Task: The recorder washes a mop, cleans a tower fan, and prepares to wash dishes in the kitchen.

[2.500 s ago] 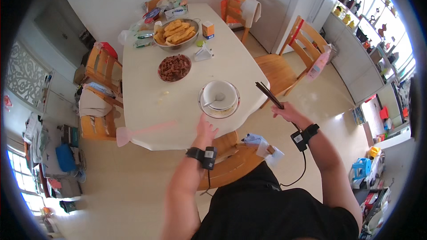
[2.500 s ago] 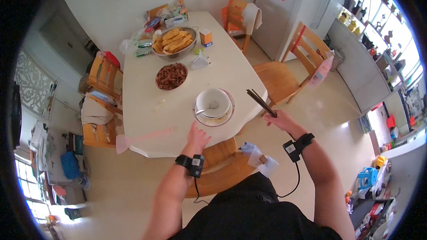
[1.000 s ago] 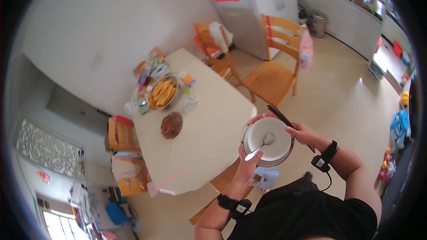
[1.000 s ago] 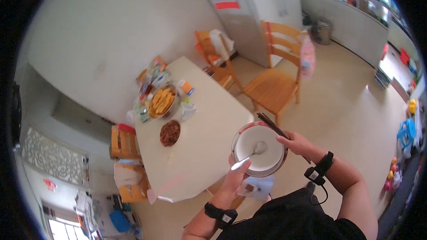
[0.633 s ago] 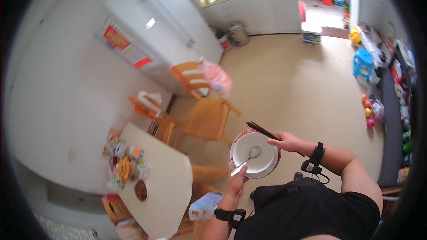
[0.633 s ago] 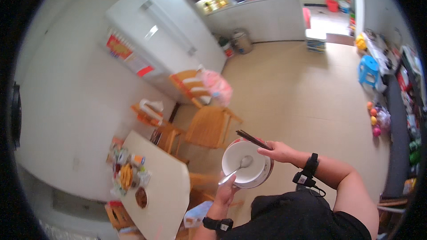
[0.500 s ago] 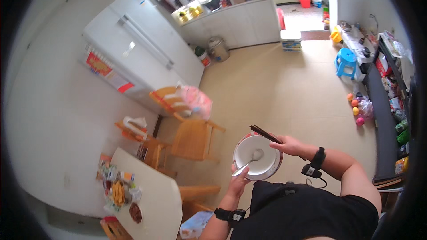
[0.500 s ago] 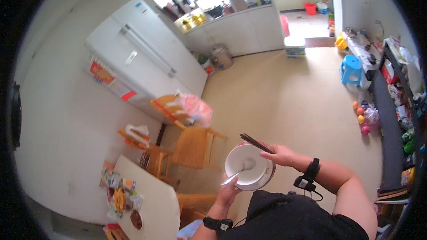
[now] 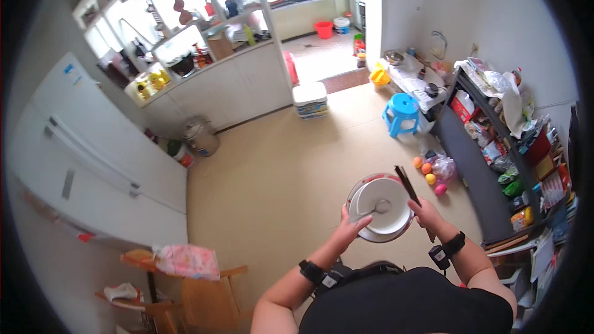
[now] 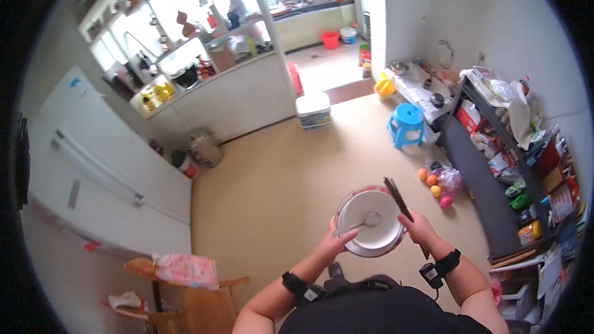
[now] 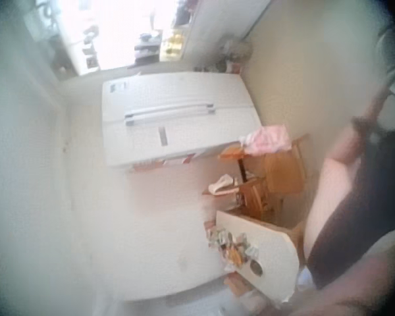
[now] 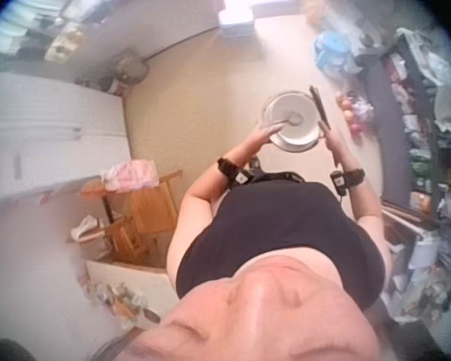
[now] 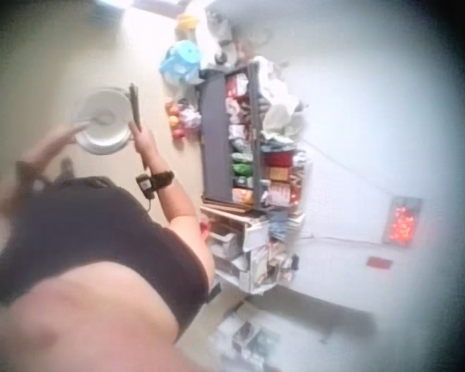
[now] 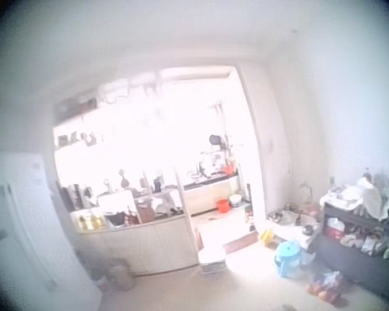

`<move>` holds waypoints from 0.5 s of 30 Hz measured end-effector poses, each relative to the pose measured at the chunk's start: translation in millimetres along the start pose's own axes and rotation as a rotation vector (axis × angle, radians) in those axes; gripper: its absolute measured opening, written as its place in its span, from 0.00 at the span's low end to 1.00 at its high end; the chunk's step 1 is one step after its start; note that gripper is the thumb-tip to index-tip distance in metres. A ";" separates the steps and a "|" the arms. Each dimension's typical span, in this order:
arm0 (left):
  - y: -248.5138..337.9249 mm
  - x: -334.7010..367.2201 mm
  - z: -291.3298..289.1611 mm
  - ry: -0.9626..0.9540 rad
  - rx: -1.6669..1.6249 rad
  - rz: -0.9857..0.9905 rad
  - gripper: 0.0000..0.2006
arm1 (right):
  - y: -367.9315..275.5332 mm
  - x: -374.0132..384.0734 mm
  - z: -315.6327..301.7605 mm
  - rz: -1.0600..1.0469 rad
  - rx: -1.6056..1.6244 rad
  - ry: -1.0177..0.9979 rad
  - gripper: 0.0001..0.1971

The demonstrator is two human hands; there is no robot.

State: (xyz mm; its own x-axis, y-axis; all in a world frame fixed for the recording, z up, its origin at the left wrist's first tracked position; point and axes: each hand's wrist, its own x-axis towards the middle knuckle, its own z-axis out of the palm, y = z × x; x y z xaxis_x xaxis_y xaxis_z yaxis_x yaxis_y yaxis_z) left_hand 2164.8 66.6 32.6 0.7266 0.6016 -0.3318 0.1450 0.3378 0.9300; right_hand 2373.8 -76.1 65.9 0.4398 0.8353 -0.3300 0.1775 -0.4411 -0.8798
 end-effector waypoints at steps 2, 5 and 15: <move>25.5 46.6 0.8 -0.135 0.073 0.039 0.40 | -19.1 11.1 -15.2 0.019 -0.004 0.167 0.25; 77.5 108.4 -0.7 -0.259 0.000 -0.046 0.42 | -48.7 46.6 -34.0 0.113 0.148 0.203 0.25; 128.8 344.8 -17.3 -0.298 0.119 -0.013 0.44 | -42.9 271.3 -107.2 0.121 0.138 0.275 0.23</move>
State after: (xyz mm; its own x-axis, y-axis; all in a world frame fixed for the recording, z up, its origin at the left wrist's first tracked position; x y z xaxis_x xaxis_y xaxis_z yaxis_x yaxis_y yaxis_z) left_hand 2422.5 330.1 35.3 0.8865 0.3530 -0.2990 0.2203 0.2462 0.9439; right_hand 2579.9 134.3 50.9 0.6752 0.6513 -0.3462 -0.0027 -0.4672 -0.8841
